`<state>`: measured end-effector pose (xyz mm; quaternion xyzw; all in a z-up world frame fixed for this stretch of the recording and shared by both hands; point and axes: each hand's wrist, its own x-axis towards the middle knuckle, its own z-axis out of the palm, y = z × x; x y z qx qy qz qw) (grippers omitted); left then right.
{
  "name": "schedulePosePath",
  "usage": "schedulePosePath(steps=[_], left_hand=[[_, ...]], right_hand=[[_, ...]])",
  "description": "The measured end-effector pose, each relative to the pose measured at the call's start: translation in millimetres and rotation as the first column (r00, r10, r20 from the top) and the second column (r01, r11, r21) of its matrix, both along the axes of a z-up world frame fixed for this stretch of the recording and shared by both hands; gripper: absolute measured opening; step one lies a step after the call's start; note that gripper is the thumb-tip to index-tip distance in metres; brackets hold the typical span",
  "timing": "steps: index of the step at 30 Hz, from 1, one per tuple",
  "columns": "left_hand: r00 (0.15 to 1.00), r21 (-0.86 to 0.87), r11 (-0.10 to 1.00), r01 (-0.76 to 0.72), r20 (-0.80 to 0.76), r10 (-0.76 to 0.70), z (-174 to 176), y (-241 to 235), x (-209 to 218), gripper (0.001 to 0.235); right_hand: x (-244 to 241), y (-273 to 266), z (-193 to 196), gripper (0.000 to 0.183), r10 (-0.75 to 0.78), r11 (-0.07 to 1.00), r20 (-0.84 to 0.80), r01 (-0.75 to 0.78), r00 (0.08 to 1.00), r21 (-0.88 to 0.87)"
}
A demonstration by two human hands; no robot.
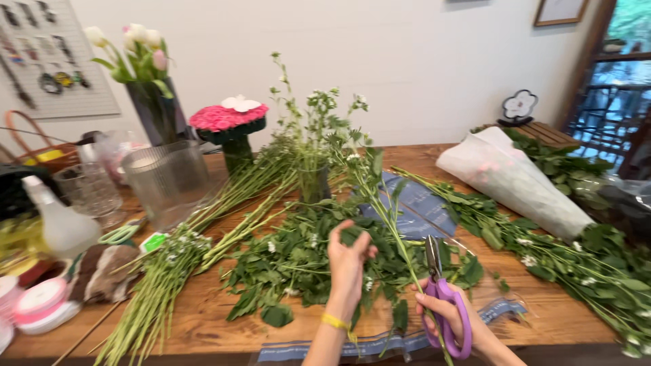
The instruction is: The person trims the leaves and stems of several white daisy-like flowers using purple shears. They hold each stem, remove foliage, and place the cut leaves on the table. The person occasionally gathers trimmed stems into a small bunch before continuing to trim additional stems.
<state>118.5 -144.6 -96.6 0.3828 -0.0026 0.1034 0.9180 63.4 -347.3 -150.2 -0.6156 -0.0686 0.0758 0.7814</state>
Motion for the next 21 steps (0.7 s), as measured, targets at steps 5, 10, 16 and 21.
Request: schedulePosePath(steps=[5, 10, 16, 21], left_hand=[[0.945, 0.594, 0.736, 0.324, -0.162, -0.285, -26, -39, -36, 0.02], [0.987, 0.847, 0.507, 0.16, -0.134, -0.087, 14, -21, -16, 0.022], [0.999, 0.715, 0.699, 0.012, 0.013, -0.031, 57, -18, 41, 0.083], [0.99, 0.515, 0.855, 0.062, 0.079, -0.12, 49, -41, 51, 0.006]], right_hand=[[29, -39, -24, 0.028, 0.027, 0.982, -0.024, -0.022, 0.999, 0.188], [32, -67, -25, 0.02, 0.171, 0.948, 0.016, -0.169, 0.985, 0.271], [16, -83, -22, 0.015, 0.3, 0.891, 0.033, -0.292, 0.953, 0.347], [11, -89, -25, 0.022, 0.314, 0.91, 0.052, -0.316, 0.948, 0.267]])
